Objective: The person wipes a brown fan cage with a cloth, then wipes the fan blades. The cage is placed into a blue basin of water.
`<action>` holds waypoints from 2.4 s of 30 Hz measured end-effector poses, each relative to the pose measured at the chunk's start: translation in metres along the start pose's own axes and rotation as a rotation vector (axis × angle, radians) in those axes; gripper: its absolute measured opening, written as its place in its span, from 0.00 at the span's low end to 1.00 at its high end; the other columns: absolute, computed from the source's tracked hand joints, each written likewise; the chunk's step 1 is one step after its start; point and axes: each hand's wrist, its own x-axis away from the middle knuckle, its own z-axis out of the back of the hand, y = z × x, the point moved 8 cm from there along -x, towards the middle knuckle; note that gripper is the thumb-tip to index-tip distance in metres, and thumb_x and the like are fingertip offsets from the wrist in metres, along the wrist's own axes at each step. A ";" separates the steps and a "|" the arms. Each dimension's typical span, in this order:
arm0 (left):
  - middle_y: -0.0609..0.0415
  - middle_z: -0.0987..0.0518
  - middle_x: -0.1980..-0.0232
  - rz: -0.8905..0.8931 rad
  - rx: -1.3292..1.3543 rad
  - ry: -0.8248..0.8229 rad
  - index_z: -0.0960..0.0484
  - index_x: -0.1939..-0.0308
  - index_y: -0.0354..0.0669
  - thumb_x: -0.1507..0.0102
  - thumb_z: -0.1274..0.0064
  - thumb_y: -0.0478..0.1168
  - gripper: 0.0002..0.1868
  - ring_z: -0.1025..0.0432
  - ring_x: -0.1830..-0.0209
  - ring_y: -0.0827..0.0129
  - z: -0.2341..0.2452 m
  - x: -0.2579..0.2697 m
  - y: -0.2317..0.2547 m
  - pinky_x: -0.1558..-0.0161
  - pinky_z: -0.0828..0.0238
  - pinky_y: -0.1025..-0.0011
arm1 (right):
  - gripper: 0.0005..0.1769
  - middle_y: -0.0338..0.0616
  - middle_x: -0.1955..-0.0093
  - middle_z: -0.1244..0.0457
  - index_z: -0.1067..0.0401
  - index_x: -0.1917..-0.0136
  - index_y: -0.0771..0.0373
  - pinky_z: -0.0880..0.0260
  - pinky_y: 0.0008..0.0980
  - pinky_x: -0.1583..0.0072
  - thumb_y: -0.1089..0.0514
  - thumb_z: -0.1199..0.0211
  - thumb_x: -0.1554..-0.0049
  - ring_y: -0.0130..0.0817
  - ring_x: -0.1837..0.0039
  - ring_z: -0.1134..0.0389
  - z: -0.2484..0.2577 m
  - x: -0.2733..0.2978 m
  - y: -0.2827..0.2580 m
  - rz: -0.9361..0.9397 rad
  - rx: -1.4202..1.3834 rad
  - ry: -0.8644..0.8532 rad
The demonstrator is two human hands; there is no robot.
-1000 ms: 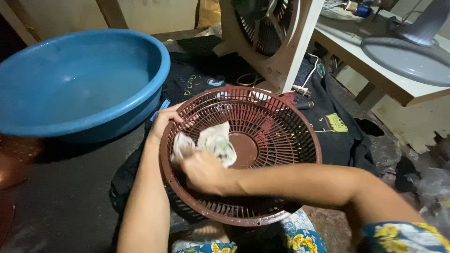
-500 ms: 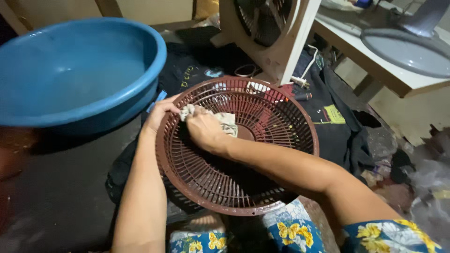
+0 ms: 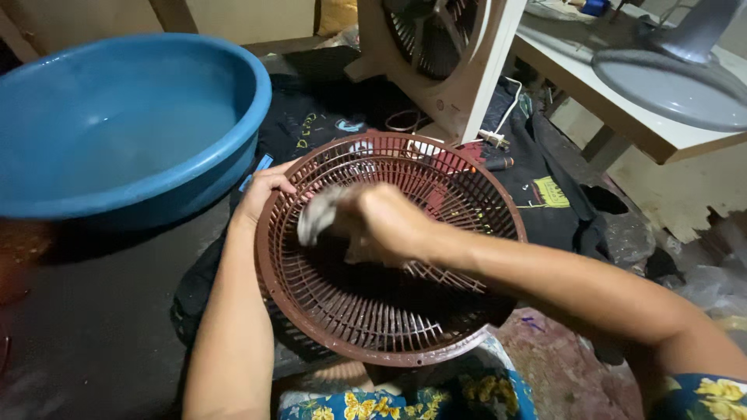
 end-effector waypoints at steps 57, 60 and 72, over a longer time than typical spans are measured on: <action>0.48 0.17 0.44 0.167 -0.397 0.065 0.25 0.34 0.34 0.44 0.44 0.29 0.31 0.22 0.50 0.70 -0.020 0.036 0.043 0.50 0.26 0.73 | 0.25 0.67 0.21 0.55 0.34 0.27 0.56 0.42 0.53 0.30 0.51 0.46 0.35 0.64 0.35 0.34 -0.055 0.009 0.149 -0.756 -0.055 0.186; 0.51 0.18 0.41 0.104 -0.426 0.035 0.26 0.35 0.34 0.50 0.48 0.22 0.37 0.22 0.46 0.72 -0.026 0.027 0.039 0.48 0.24 0.74 | 0.30 0.72 0.19 0.59 0.34 0.28 0.61 0.29 0.47 0.37 0.62 0.45 0.45 0.59 0.38 0.30 -0.073 0.009 0.167 -0.675 0.092 -0.023; 0.42 0.17 0.44 0.049 -0.189 0.005 0.25 0.34 0.24 0.51 0.61 0.21 0.38 0.22 0.54 0.69 -0.023 -0.002 0.007 0.52 0.25 0.76 | 0.24 0.52 0.20 0.52 0.28 0.34 0.62 0.21 0.40 0.48 0.63 0.45 0.43 0.48 0.26 0.39 -0.064 0.060 0.147 -0.310 -0.010 -0.272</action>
